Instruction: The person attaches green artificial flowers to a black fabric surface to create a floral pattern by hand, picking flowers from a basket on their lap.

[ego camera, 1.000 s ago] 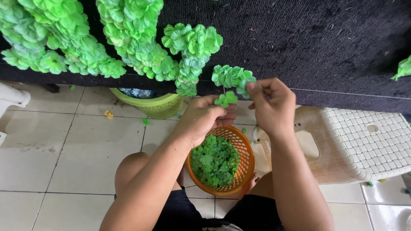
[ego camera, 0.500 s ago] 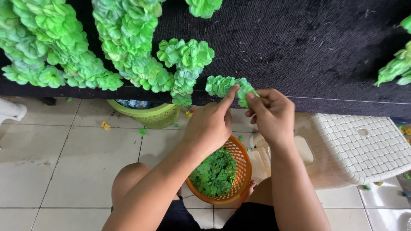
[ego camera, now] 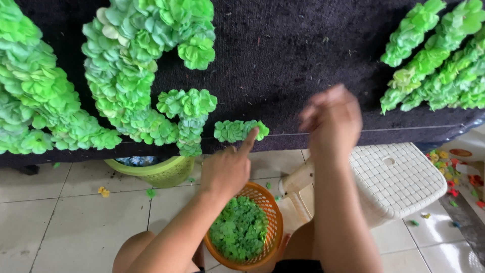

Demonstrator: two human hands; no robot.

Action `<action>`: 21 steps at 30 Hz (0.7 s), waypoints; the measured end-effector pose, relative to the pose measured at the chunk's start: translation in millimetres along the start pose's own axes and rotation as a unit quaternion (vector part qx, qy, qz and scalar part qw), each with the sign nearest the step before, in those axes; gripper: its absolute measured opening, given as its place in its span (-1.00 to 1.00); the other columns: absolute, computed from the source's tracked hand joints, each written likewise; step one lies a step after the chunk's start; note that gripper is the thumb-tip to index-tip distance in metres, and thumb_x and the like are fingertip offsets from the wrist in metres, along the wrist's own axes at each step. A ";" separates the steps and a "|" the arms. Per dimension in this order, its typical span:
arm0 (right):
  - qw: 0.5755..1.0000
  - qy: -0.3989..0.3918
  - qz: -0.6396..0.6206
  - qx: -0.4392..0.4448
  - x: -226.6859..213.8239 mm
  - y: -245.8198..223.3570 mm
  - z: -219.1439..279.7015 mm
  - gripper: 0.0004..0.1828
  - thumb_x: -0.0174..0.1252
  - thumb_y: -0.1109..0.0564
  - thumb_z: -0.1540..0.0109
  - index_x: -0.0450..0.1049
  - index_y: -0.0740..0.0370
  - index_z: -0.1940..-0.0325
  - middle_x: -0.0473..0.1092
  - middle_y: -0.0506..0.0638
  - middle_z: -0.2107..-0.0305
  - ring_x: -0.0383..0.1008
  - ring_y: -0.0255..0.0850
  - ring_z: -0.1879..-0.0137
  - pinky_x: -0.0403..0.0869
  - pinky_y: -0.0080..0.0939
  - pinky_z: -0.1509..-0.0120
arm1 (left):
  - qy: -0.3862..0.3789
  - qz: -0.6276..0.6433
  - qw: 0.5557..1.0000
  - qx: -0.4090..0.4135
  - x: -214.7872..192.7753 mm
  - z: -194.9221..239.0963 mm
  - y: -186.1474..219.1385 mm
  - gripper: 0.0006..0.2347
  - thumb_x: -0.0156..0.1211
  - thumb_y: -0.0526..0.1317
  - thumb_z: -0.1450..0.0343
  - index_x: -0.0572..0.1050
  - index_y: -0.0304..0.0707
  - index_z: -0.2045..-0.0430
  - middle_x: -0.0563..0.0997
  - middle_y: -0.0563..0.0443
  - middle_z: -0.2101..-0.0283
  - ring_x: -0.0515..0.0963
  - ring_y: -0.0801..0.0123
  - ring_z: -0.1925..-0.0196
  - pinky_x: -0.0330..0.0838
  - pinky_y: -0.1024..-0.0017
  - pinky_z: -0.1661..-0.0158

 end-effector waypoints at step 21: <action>0.920 -0.325 0.199 -0.094 63.4 42.4 96.0 -0.88 0.34 0.32 -0.17 0.68 0.21 0.24 0.58 0.08 0.42 0.63 -0.17 0.26 0.57 -0.17 0.07 | 0.180 0.529 0.828 -0.048 0.6 43.8 -69.5 -0.81 0.20 -0.25 -0.46 0.60 -0.41 0.15 0.67 -0.31 0.38 0.63 0.26 0.63 0.65 0.37 0.51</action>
Point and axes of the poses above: each hand's wrist, its own z-axis away from the middle knuckle, its own x-axis out of the palm, y = z × x, the point moved 10 cm from there along -z, towards the middle knuckle
